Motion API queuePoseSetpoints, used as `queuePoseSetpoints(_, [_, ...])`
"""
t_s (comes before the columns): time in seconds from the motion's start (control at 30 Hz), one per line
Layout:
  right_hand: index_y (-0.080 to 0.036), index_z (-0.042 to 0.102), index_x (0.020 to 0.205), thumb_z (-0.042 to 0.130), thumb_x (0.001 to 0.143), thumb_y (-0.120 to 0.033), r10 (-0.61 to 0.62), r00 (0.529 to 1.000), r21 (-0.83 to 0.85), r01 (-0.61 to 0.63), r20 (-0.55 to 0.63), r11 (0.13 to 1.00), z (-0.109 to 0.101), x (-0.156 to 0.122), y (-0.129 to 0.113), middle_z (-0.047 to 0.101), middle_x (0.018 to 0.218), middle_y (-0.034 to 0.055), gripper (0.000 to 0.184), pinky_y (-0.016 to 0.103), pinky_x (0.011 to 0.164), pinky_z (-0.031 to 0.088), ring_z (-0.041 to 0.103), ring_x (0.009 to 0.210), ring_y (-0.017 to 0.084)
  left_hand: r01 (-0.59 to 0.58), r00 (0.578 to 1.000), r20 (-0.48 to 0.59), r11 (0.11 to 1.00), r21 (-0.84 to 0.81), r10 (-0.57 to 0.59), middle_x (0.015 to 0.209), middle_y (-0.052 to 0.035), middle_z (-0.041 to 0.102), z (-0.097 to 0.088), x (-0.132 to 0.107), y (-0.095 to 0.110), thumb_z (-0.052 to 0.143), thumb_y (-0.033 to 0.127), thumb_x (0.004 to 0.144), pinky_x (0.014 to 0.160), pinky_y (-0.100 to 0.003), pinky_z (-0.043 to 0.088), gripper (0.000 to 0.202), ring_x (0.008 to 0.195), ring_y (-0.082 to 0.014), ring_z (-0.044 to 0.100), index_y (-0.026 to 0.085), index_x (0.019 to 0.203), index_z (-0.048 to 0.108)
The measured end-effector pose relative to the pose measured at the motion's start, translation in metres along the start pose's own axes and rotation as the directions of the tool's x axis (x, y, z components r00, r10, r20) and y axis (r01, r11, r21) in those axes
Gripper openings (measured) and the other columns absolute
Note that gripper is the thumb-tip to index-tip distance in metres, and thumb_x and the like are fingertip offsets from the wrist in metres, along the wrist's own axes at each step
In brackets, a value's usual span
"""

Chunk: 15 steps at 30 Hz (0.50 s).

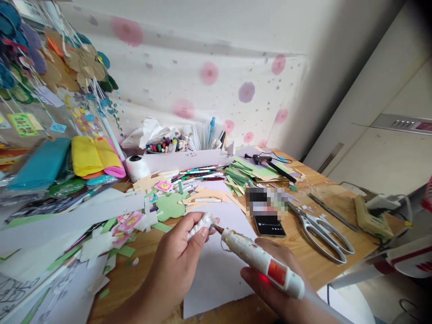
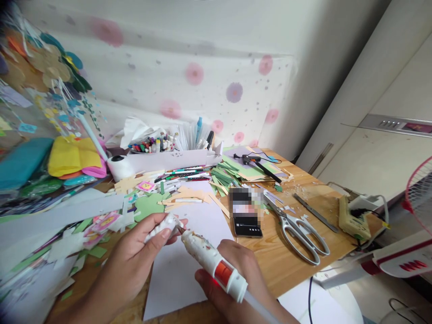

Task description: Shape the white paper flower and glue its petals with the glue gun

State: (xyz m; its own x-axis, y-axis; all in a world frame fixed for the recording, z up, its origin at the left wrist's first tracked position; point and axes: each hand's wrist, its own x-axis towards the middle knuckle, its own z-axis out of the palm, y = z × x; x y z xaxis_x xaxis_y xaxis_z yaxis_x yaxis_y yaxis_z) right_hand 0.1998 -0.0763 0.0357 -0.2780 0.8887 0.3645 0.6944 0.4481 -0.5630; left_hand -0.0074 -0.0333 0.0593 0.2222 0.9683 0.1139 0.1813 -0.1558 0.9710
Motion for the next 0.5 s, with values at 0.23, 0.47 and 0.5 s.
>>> queuePoseSetpoints(0.23, [-0.021,0.046,0.068,0.056,0.083,-0.033,0.018,1.0,-0.035,-0.018,0.01,0.999,0.0017,0.0009,0.0026,0.052,0.063,-0.0026,0.022,0.024,0.049,0.038,0.05,0.054,0.012,0.012,1.0,-0.012,1.0,0.025,-0.012,0.1,-0.001,0.072,0.0017,0.0025,0.0031,0.047,0.035,0.09,0.083,-0.032,0.048,0.019,0.092,-0.0213,0.066,0.025,0.099,0.061])
queuePoseSetpoints(0.47, [-0.021,0.05,0.071,0.058,0.082,-0.033,0.036,0.999,-0.008,-0.036,0.036,0.999,0.0015,-0.0002,0.0029,0.052,0.064,-0.0027,0.018,0.024,0.049,0.036,0.05,0.053,0.012,-0.015,0.998,-0.061,0.976,0.218,0.029,0.081,-0.0006,0.072,-0.0006,0.0004,0.0044,0.047,0.038,0.088,0.073,-0.031,0.048,0.024,0.089,-0.0251,0.066,0.024,0.098,0.062])
queuePoseSetpoints(0.5, [-0.021,0.049,0.069,0.058,0.081,-0.033,0.041,0.999,0.001,-0.041,0.035,0.999,0.0007,-0.0003,0.0023,0.051,0.063,-0.003,0.019,0.024,0.048,0.036,0.049,0.053,0.012,-0.015,0.997,-0.065,0.969,0.245,0.032,0.082,-0.0009,0.073,-0.001,0.0004,0.0043,0.047,0.039,0.088,0.073,-0.031,0.048,0.024,0.089,-0.0254,0.066,0.024,0.099,0.063])
